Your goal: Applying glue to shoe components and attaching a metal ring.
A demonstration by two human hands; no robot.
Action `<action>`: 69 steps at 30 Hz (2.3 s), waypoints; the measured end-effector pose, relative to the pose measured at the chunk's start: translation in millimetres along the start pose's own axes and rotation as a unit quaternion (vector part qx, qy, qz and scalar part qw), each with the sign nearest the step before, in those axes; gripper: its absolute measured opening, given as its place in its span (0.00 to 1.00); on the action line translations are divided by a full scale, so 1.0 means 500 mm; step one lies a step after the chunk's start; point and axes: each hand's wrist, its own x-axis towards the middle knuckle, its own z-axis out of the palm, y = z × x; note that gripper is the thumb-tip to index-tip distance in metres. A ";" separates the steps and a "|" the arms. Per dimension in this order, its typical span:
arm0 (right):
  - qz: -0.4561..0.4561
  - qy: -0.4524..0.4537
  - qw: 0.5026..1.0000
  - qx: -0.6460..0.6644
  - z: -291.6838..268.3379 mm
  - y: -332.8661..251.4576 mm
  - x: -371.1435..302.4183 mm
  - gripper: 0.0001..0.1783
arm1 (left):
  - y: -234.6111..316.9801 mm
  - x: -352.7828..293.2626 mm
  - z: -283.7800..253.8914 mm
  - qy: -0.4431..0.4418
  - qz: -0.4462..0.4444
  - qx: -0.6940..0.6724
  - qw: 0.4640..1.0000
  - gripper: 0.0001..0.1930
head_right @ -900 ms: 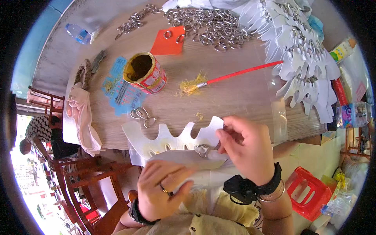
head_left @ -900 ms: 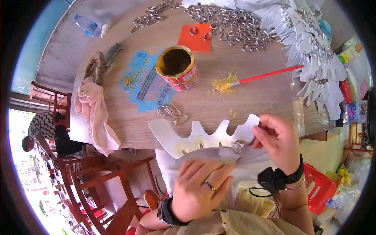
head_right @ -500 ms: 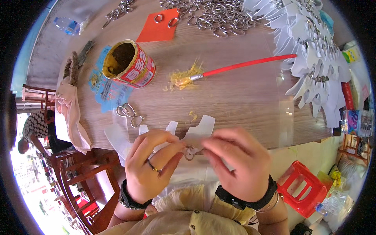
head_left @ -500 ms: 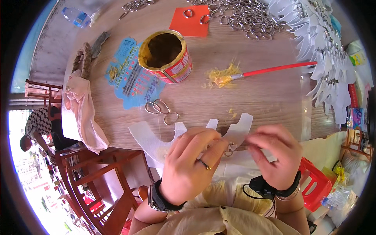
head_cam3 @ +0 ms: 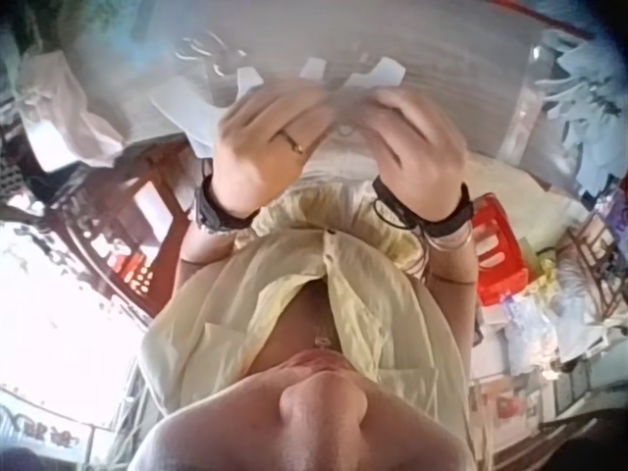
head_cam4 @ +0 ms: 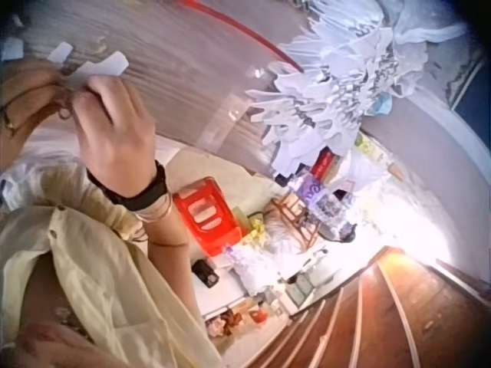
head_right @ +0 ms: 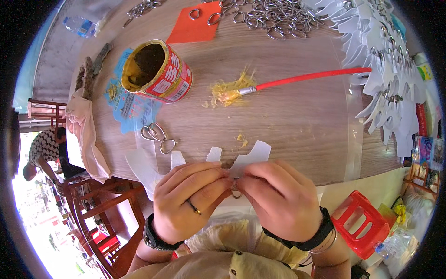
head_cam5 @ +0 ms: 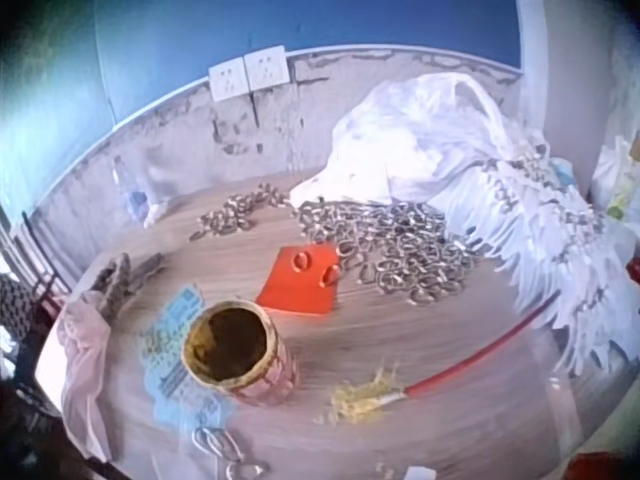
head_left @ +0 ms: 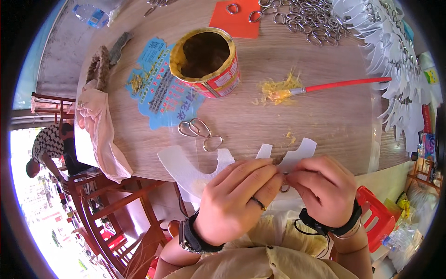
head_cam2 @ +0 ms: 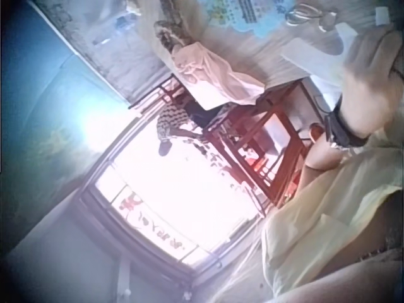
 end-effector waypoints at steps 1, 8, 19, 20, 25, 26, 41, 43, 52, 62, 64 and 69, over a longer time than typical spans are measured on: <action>0.006 -0.003 1.000 0.004 0.001 -0.001 0.001 0.12 | 0.000 0.000 0.000 -0.002 -0.002 -0.004 1.000 0.15; 0.069 -0.002 0.997 0.043 0.011 -0.009 0.005 0.12 | 0.003 0.003 0.000 0.005 0.005 0.009 1.000 0.16; 0.107 -0.001 0.990 0.087 0.008 -0.014 -0.002 0.10 | 0.013 0.020 0.002 0.007 0.003 0.024 1.000 0.14; 0.107 -0.003 0.990 0.087 0.007 -0.013 -0.002 0.10 | 0.013 0.019 0.003 0.011 0.007 0.030 0.999 0.13; 0.112 -0.007 0.989 0.092 0.002 -0.014 -0.003 0.10 | 0.017 0.015 0.004 0.018 0.015 0.048 0.999 0.13; 0.111 -0.006 0.989 0.095 0.002 -0.013 -0.003 0.10 | 0.017 0.015 0.002 0.012 0.014 0.045 0.999 0.13; 0.107 -0.028 0.988 0.106 -0.009 -0.013 -0.001 0.08 | 0.011 0.009 -0.014 -0.019 0.086 0.065 0.994 0.08; 0.094 -0.032 0.988 0.118 -0.008 -0.010 -0.002 0.10 | 0.010 0.009 -0.019 -0.025 0.104 0.075 0.991 0.08; 0.093 -0.060 0.987 0.121 -0.011 -0.017 -0.002 0.08 | -0.009 -0.005 -0.008 -0.004 0.101 0.046 0.994 0.11; 0.100 -0.018 0.993 0.053 -0.003 -0.028 -0.009 0.08 | 0.018 -0.002 0.016 0.020 -0.034 0.035 0.999 0.12; 0.091 -0.021 0.995 0.040 -0.001 -0.029 -0.007 0.08 | 0.020 -0.003 0.021 0.027 -0.048 0.030 0.998 0.13; 0.102 -0.066 0.992 0.034 -0.014 -0.032 0.000 0.09 | 0.013 -0.001 0.015 0.011 -0.015 0.050 0.999 0.12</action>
